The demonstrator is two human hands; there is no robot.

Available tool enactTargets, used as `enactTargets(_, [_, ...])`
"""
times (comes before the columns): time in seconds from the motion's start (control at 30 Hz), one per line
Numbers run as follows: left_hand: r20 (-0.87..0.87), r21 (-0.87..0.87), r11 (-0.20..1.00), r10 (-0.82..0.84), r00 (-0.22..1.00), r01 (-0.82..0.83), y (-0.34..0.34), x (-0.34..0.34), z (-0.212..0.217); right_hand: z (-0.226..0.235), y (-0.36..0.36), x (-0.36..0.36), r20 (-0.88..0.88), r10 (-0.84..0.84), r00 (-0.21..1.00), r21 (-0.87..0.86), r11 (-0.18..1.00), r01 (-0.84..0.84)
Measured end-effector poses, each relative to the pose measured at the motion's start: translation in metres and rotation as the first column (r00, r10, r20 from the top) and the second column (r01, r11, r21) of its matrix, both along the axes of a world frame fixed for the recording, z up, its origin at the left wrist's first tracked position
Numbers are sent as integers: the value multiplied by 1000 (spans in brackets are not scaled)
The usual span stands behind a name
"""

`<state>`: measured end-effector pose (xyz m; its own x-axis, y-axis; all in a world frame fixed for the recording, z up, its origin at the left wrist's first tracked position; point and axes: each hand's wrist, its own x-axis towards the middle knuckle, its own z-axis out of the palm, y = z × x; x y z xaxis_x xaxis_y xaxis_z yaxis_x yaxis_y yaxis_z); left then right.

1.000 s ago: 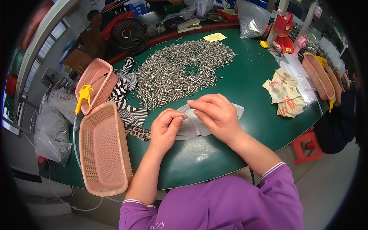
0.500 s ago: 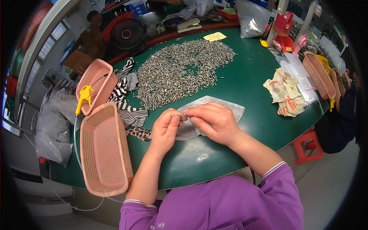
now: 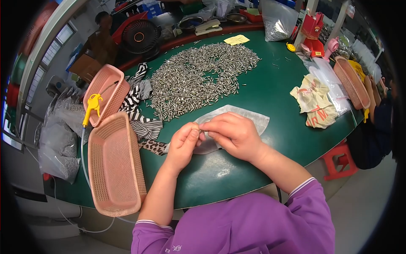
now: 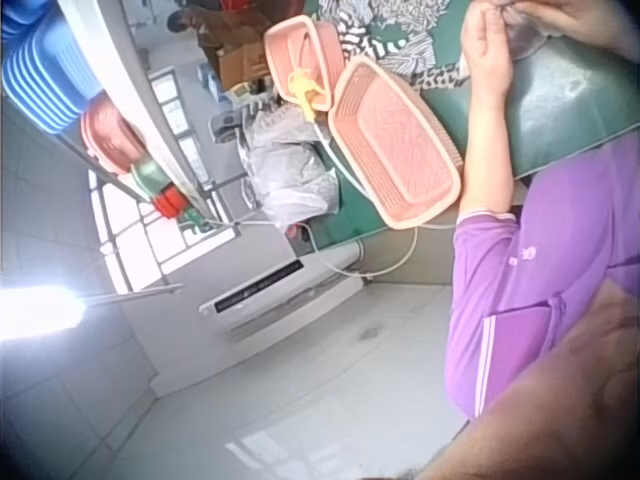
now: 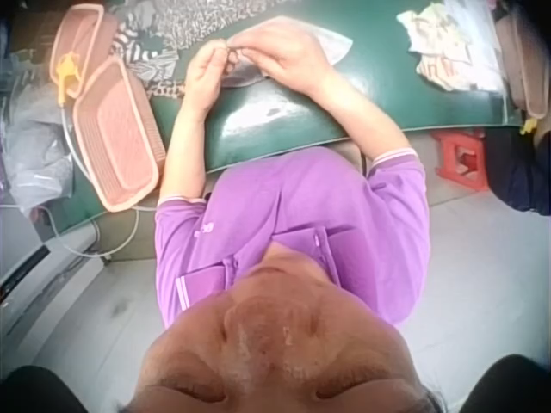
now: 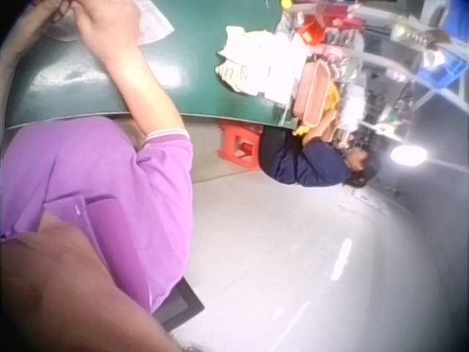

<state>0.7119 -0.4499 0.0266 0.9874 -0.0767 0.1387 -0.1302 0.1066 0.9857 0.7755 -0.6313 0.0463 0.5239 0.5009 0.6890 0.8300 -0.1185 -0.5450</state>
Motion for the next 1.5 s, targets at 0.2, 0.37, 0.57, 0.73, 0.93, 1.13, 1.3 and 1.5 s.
enactTargets(0.2, [66, -4, 998, -69, 995, 70, 0, 0, 1, -2, -1, 10, 47, -163, 985, 60, 985, 160])
enactTargets(0.37, [148, 1, 1000, -3, 989, 3, -2, 3, 1, -1, 1, 1, -68, -67, 995, 51, 996, 70])
enactTargets(0.57, [220, -6, 999, 49, 974, -49, -1, 6, -3, 1, 1, 0, -34, -33, 999, 75, 997, 36])
enactTargets(0.73, [250, -10, 998, 63, 966, -62, -2, 7, -4, 0, 0, 0, -21, -1, 1000, 69, 998, 2])
enactTargets(0.93, [257, 29, 997, 60, 965, -69, -1, 8, -5, -2, 0, 1, 15, 42, 999, 45, 998, -42])
enactTargets(1.13, [294, 93, 989, 84, 952, -116, 0, 8, -6, -1, 1, -2, 36, 9, 999, 33, 999, -10])
enactTargets(1.3, [244, 52, 991, 105, 964, -121, -1, 5, -5, 3, -2, 3, 90, -189, 978, 48, 981, 185])
enactTargets(1.5, [250, -20, 990, 137, 958, -136, -3, 6, -4, 0, 1, 0, -20, -23, 1000, 89, 996, 24])
